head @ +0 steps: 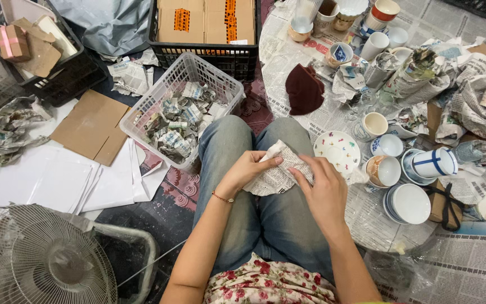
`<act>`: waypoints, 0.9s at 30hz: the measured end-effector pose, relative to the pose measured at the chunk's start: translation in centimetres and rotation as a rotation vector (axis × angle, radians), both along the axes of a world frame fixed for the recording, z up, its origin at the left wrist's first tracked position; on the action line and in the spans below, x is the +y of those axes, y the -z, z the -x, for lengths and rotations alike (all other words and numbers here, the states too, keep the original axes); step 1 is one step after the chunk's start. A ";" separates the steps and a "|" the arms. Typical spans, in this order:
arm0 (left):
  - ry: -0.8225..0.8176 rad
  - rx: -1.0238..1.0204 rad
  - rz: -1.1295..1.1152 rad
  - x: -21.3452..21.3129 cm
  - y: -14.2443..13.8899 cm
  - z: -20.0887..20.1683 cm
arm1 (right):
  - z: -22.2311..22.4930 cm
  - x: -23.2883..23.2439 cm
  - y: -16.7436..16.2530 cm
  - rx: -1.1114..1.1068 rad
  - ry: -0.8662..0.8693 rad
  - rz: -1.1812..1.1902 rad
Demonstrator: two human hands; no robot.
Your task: The person sits on the floor and wraps small ceramic bowls and cups individually with newspaper sheets. They fold the paper around each item and place the wrapped units into a white plastic basket.
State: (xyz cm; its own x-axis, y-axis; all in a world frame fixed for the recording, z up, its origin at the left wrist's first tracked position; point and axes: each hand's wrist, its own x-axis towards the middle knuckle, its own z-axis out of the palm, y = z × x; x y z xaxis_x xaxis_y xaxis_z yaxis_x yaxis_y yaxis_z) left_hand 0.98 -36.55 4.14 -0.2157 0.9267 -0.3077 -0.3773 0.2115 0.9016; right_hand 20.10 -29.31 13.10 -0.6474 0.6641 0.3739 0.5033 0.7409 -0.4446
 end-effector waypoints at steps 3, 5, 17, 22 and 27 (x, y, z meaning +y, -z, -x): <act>-0.021 0.050 0.012 0.1 0.1 -0.3 | 0.2 0.0 0.1 0.045 -0.029 -0.126; -0.040 0.080 -0.028 0.2 0.2 -0.7 | 0.2 0.0 0.5 0.079 -0.045 -0.212; -0.018 -0.140 -0.221 0.3 0.0 -1.6 | -0.2 0.3 2.3 0.091 -0.063 -0.450; -0.120 -0.042 -0.151 0.7 -1.1 -1.8 | -1.0 0.9 0.9 -0.007 -0.217 -0.297; -0.127 -0.089 -0.308 0.6 -1.7 -2.1 | -1.5 1.4 -0.6 0.097 -0.222 -0.041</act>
State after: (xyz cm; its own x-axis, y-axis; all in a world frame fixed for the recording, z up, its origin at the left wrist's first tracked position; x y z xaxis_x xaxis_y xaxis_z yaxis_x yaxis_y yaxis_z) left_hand 3.12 -35.94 5.87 -0.3199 0.9466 -0.0400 -0.4628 -0.1193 0.8784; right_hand 21.58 -27.89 13.69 -0.7360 0.4920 0.4650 0.2823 0.8474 -0.4497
